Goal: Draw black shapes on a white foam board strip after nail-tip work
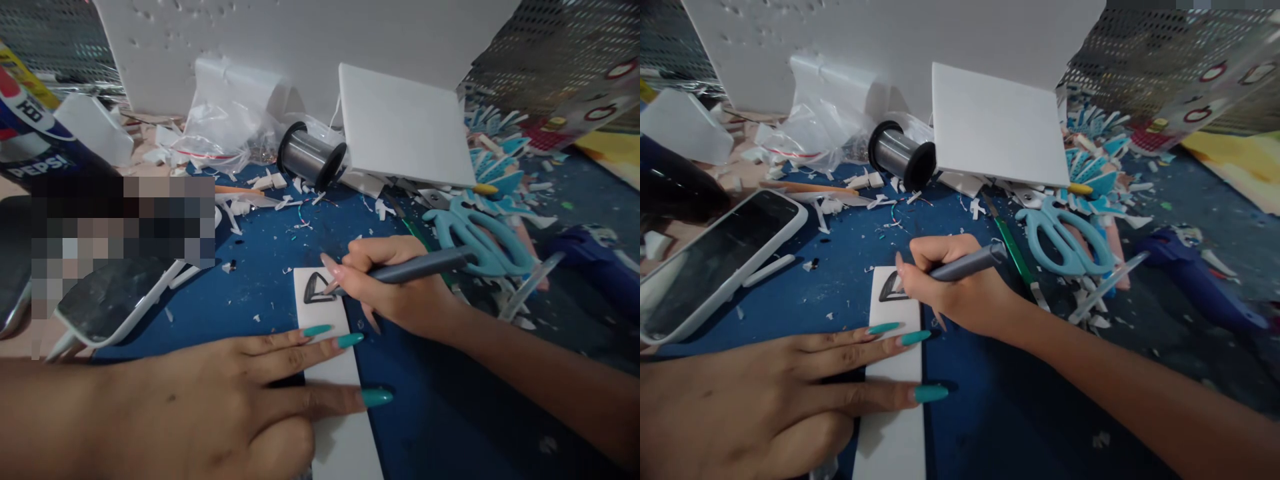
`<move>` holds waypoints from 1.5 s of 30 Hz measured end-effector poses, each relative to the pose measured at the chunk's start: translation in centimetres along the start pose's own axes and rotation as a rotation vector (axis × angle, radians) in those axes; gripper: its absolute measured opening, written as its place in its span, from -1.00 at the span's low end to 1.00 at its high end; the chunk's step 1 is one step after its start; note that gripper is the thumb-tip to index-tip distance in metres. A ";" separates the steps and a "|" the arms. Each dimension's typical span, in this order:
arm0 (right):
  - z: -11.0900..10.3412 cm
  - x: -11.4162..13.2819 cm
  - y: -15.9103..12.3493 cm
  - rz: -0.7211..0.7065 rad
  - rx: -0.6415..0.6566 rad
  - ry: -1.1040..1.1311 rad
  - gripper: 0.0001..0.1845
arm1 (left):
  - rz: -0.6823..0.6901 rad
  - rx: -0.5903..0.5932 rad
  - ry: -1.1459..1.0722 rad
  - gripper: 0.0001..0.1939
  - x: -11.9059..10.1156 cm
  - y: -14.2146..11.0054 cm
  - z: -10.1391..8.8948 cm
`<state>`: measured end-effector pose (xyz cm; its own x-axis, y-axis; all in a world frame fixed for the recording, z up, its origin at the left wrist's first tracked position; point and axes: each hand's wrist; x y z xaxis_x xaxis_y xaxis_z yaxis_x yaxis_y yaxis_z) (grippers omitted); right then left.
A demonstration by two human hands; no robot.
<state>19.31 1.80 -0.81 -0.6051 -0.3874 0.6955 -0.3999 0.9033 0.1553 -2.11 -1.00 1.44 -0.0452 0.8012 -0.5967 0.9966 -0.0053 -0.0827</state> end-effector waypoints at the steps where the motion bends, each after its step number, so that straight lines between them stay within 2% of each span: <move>1: 0.0 0.0 0.0 -0.001 0.001 0.002 -0.53 | 0.000 0.005 0.000 -0.72 0.0 0.0 0.0; 6: -0.2 0.1 0.0 -0.034 0.109 -0.015 -0.59 | 0.037 -0.049 -0.022 -0.72 0.2 -0.1 0.1; 10: -0.2 0.1 0.0 0.001 0.022 -0.024 -0.54 | 0.029 -0.078 -0.011 -0.73 0.1 -0.1 0.1; 13: -0.2 0.1 0.0 -0.010 0.049 -0.006 -0.55 | 0.028 -0.072 -0.018 -0.73 0.0 -0.1 0.1; 17: -0.1 0.1 0.2 0.006 0.000 0.034 -0.55 | 0.033 -0.051 -0.020 -0.74 0.1 -0.1 0.2; 21: -0.1 0.0 0.2 -0.042 0.070 0.055 -0.55 | 0.040 -0.040 -0.030 -0.73 0.2 -0.2 0.3; 24: -0.2 -0.1 0.2 0.027 0.036 0.083 -0.56 | 0.031 -0.041 -0.022 -0.74 0.1 -0.1 0.2; 28: -0.1 -0.1 0.2 -0.025 0.071 0.075 -0.55 | 0.032 -0.030 -0.016 -0.73 0.0 0.0 0.2; 31: 0.0 -0.2 0.2 0.017 0.033 0.097 -0.58 | 0.042 -0.060 -0.020 -0.73 0.0 -0.1 0.2; 34: 0.0 -0.2 0.2 0.001 0.082 0.133 -0.57 | 0.037 -0.071 -0.025 -0.74 0.1 -0.1 0.1; 38: -0.1 -0.2 0.2 0.096 0.061 0.131 -0.59 | 0.035 -0.051 -0.027 -0.73 0.0 -0.1 0.1; 42: -0.1 0.0 0.2 0.094 0.093 0.174 -0.57 | 0.032 -0.014 -0.015 -0.73 0.0 -0.1 0.0; 45: -0.1 0.1 0.3 0.132 0.036 0.152 -0.58 | 0.037 -0.030 -0.021 -0.76 0.1 -0.1 0.1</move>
<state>19.22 2.01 -0.62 -0.5438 -0.2314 0.8067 -0.3504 0.9360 0.0323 -2.23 -0.97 1.25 -0.0099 0.7880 -0.6157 0.9992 -0.0162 -0.0367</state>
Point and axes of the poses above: each hand's wrist, its own y-axis towards the middle knuckle, its own z-axis out of the palm, x = y × z, and after that the axes turned 14 degrees about -y, right-handed
